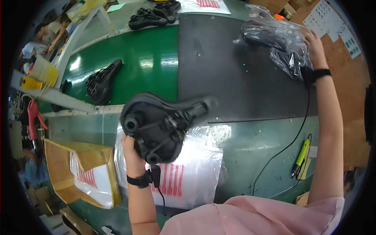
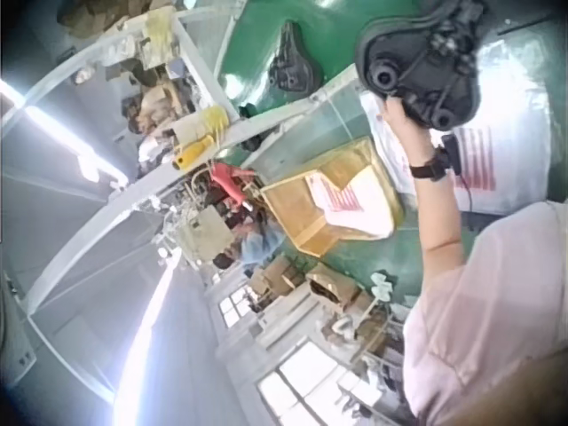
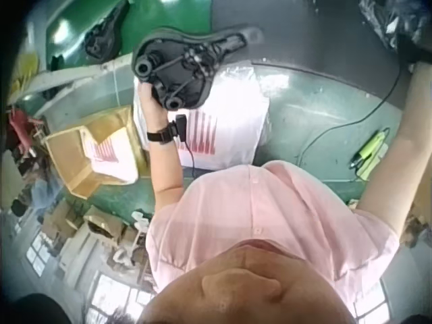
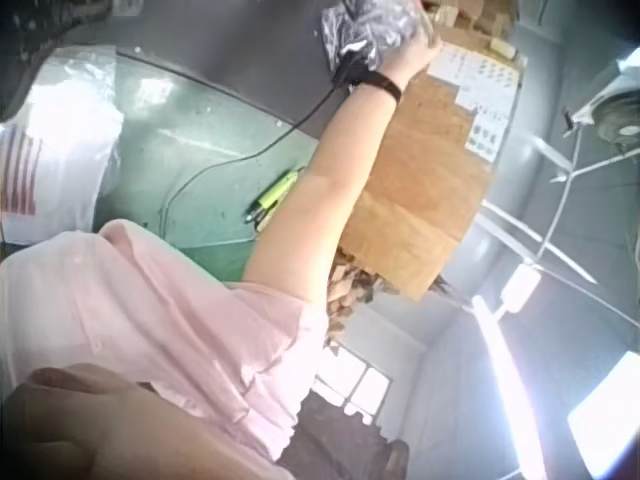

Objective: The person repeatedly picks up black bicycle seats from a table, places each into a clear plastic bag, and sets the packaged seat aside. The person handles the seats one at a time, turning them over to inspect the underside before bagging. The process continues with multiple seats throughout the clip.

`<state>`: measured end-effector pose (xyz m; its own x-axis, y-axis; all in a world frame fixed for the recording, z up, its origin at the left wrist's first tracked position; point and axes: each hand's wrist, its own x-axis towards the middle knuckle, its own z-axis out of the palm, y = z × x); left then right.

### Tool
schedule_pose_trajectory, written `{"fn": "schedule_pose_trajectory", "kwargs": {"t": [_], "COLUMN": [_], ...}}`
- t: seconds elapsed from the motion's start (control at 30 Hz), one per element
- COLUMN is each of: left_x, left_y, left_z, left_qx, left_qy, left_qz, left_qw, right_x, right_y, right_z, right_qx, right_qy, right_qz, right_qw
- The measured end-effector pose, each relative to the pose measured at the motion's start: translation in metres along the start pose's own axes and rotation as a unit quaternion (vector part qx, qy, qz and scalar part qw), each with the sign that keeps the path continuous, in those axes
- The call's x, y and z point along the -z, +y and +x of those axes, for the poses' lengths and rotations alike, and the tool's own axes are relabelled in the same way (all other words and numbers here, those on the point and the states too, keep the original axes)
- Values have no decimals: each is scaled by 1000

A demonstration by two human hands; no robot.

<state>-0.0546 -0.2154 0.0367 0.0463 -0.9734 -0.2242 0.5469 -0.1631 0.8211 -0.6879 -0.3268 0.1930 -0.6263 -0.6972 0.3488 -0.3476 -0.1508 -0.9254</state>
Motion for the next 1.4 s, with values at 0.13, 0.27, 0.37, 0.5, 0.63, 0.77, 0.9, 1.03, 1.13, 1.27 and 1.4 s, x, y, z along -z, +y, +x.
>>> {"fn": "schedule_pose_trajectory", "kwargs": {"t": [0.13,0.27,0.37,0.5,0.63,0.77,0.9,1.03,1.13,1.27,1.4], "left_x": [-34,-45,-30,-72,-103,-135,-137,-91,-19,-40,-19], "left_y": [24,21,27,40,22,9,17,-13,-92,-163,-214], "left_z": [-58,-72,-90,-139,-176,-203,-196,-167,-170,-248,-248], "left_qx": [11,65,118,-153,-380,-317,-180,-164,-203,-106,-202], "left_qy": [-8,-85,-182,-69,-146,-188,-288,-230,-113,-161,-136], "left_qz": [71,79,-67,254,600,711,684,614,665,774,849], "left_qw": [997,991,974,953,688,599,646,737,710,604,468], "right_x": [-91,-96,-73,-49,-21,16,55,108,130,157,158], "right_y": [-101,-88,-53,-65,-58,-61,-63,-45,-34,20,48], "right_z": [-209,-358,-396,-454,-495,-525,-540,-544,-530,-519,-530], "right_qx": [240,191,3,-472,-499,-501,-509,-550,-398,-89,-77], "right_qy": [-525,-587,-590,-480,-415,-481,-508,-448,-383,-271,-293], "right_qz": [-258,-271,-118,561,625,525,469,318,91,-384,-448], "right_qw": [775,738,798,482,434,492,513,630,829,878,841]}}
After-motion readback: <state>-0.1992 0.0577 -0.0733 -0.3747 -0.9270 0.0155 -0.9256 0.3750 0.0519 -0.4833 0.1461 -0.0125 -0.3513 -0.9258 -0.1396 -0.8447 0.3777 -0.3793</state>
